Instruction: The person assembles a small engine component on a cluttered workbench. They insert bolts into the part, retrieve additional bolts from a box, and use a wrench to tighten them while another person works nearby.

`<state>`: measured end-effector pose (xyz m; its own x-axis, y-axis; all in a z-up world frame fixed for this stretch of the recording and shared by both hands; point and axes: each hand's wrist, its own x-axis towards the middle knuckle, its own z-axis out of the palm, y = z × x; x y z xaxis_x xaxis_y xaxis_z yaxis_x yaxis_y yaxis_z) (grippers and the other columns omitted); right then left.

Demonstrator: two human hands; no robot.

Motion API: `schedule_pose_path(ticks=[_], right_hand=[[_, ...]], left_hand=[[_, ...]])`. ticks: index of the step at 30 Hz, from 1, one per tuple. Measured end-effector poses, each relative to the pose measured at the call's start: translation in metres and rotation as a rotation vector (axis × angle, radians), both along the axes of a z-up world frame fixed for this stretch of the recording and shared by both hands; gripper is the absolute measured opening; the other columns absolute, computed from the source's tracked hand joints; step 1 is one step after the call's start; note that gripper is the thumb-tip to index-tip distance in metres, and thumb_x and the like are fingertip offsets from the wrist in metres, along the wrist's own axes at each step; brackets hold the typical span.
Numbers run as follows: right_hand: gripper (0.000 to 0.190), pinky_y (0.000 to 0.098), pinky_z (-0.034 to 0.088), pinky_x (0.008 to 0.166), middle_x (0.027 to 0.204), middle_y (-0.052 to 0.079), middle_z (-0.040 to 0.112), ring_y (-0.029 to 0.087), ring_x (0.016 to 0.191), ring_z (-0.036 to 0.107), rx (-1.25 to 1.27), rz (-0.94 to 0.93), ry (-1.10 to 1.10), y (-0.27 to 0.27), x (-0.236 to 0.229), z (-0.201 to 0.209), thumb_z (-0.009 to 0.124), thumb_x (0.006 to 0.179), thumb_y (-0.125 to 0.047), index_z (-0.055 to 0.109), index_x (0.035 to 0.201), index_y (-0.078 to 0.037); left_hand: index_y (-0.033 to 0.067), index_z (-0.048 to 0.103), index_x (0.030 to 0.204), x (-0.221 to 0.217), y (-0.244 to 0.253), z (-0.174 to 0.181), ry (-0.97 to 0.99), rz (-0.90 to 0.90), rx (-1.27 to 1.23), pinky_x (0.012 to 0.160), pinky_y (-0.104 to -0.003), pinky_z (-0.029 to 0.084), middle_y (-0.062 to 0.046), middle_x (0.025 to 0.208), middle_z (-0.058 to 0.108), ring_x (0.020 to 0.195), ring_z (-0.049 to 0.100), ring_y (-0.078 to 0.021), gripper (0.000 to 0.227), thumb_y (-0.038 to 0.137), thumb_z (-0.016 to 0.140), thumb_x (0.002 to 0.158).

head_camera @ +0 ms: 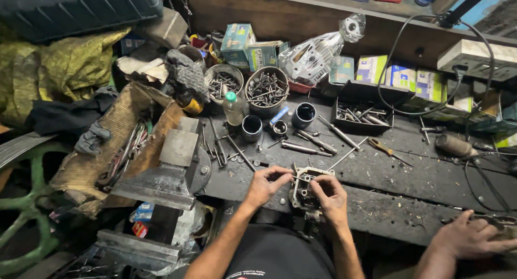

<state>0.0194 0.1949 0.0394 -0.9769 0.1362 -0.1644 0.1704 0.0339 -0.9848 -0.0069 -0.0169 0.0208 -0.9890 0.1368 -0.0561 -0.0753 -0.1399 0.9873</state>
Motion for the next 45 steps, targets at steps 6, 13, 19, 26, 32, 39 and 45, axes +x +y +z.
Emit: schedule_pose_path(ticks=[6,13,19,26,32,39,45], right_hand=[[0.008,0.0238,0.053,0.070,0.087,0.001,0.069,0.008,0.078,0.065,-0.079,0.262,0.091,0.010,0.003,-0.028,0.075,0.092,-0.008,0.072,0.096,-0.002],[0.013,0.0243,0.056,0.074,0.090,0.003,0.077,0.010,0.083,0.069,-0.170,0.181,-0.056,0.003,0.006,-0.022,0.072,0.093,-0.009,0.075,0.102,-0.001],[0.013,0.0235,0.055,0.072,0.092,0.002,0.074,0.008,0.083,0.067,-0.189,0.157,0.001,0.000,0.009,-0.023,0.066,0.100,-0.010,0.075,0.105,-0.001],[0.014,0.0242,0.055,0.080,0.100,0.002,0.072,0.008,0.093,0.067,-0.342,0.176,0.073,-0.003,0.016,-0.029,0.059,0.106,-0.006,0.068,0.116,-0.003],[0.014,0.0241,0.055,0.074,0.099,0.005,0.073,0.008,0.089,0.068,-0.385,0.178,0.051,0.001,0.023,-0.025,0.062,0.106,-0.009,0.061,0.120,-0.006],[0.013,0.0237,0.051,0.058,0.094,0.008,0.075,0.009,0.068,0.065,-0.376,0.154,-0.004,0.005,0.024,-0.034,0.063,0.105,-0.010,0.055,0.115,-0.007],[0.013,0.0279,0.057,0.085,0.102,0.006,0.070,0.011,0.095,0.068,-0.355,0.278,0.148,0.002,0.028,-0.036,0.064,0.106,-0.007,0.057,0.116,-0.004]], left_hand=[[0.0019,0.077,0.107,0.001,-0.010,-0.005,-0.013,0.007,-0.099,0.078,-0.025,0.055,-0.005,0.094,0.077,0.085,0.069,-0.0103,0.017,0.012,0.073,0.094],[0.0035,0.069,0.120,0.003,-0.007,-0.015,-0.096,-0.026,0.010,0.079,-0.027,0.058,-0.008,0.094,0.079,0.085,0.072,-0.0126,0.024,0.012,0.067,0.097],[0.0008,0.071,0.119,0.004,-0.004,-0.011,-0.066,-0.171,0.045,0.087,-0.030,0.058,-0.011,0.102,0.080,0.094,0.074,-0.0157,0.023,0.010,0.063,0.100],[0.0005,0.068,0.131,0.005,0.008,-0.013,-0.129,-0.275,-0.043,0.091,-0.028,0.055,-0.010,0.107,0.077,0.098,0.071,-0.0158,0.034,0.007,0.064,0.097],[-0.0003,0.071,0.128,-0.002,0.013,-0.024,-0.096,-0.367,-0.064,0.094,-0.027,0.052,-0.010,0.114,0.076,0.103,0.069,-0.0144,0.031,0.010,0.061,0.101],[-0.0004,0.071,0.127,-0.010,0.012,-0.032,-0.094,-0.378,-0.129,0.093,-0.028,0.054,-0.011,0.113,0.077,0.102,0.071,-0.0152,0.031,0.012,0.060,0.101],[-0.0005,0.069,0.130,-0.007,0.011,-0.050,-0.073,-0.499,-0.175,0.094,-0.028,0.053,-0.010,0.118,0.076,0.106,0.069,-0.0148,0.034,0.015,0.059,0.101]])
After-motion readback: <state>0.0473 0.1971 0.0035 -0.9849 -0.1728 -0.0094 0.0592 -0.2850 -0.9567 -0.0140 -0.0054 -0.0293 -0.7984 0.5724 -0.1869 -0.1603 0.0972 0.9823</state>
